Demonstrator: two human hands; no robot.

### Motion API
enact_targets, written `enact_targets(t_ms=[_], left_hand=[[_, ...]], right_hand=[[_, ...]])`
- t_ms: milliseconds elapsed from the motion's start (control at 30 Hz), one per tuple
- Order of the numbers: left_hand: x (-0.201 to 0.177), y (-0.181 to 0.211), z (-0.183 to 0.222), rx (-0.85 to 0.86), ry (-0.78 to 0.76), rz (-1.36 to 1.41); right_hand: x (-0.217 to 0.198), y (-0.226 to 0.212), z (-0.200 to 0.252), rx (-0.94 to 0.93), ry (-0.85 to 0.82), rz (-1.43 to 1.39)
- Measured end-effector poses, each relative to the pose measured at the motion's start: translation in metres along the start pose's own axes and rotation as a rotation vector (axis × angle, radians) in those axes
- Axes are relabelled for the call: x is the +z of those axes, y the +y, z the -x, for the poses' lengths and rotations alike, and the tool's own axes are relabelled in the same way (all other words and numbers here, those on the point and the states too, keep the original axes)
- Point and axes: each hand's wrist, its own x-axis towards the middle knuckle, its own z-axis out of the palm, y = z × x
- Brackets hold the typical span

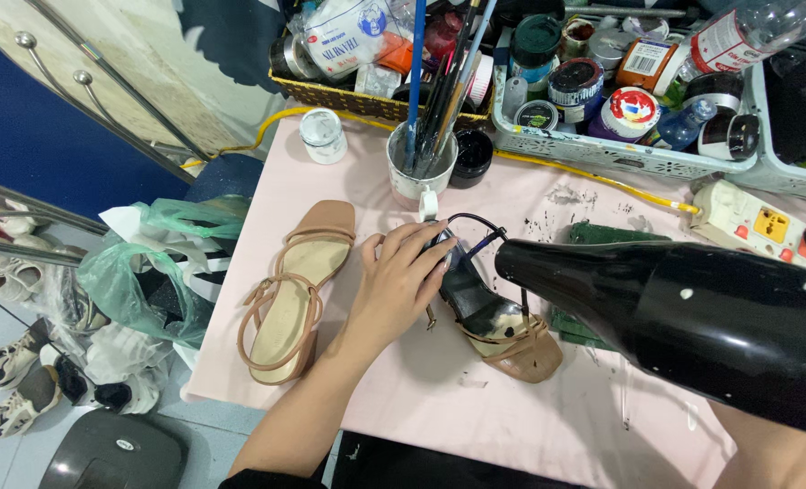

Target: The person heats the heel and straps of a sandal with a hairdryer, applies a dark substance from a small container using a brush to the heel, and uses the hairdryer to dry it.

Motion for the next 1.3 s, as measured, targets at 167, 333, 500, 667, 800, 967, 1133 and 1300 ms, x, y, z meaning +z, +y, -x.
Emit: enact_targets(t_ms=[167, 333, 500, 667, 800, 967, 1133, 1300], left_hand=[[0.0, 0.0, 0.0, 0.006, 0.009, 0.006], [-0.003, 0.002, -0.003, -0.001, -0.002, 0.008], [-0.008, 0.003, -0.005, -0.032, -0.014, 0.058], [-0.012, -0.018, -0.015, -0.372, 0.254, 0.185], [-0.009, -0.08, -0.049, -0.415, 0.519, -0.092], [0.022, -0.147, -0.096, -0.713, 0.673, -0.071], [0.039, -0.164, -0.101, -1.06, 0.527, -0.042], [0.028, -0.142, -0.107, -0.931, 0.683, -0.063]], right_hand=[[0.004, 0.028, 0.012, -0.006, 0.004, 0.093], [0.013, 0.073, 0.047, 0.089, -0.073, 0.11], [0.013, 0.069, 0.055, 0.193, -0.075, 0.226], [0.011, 0.023, 0.018, -0.105, 0.021, 0.259], [0.014, 0.003, 0.004, -0.191, 0.028, 0.236], [0.009, 0.002, 0.008, -0.098, 0.019, 0.28], [0.003, 0.012, 0.016, -0.095, 0.077, 0.231], [0.001, 0.018, 0.016, -0.132, 0.114, 0.211]])
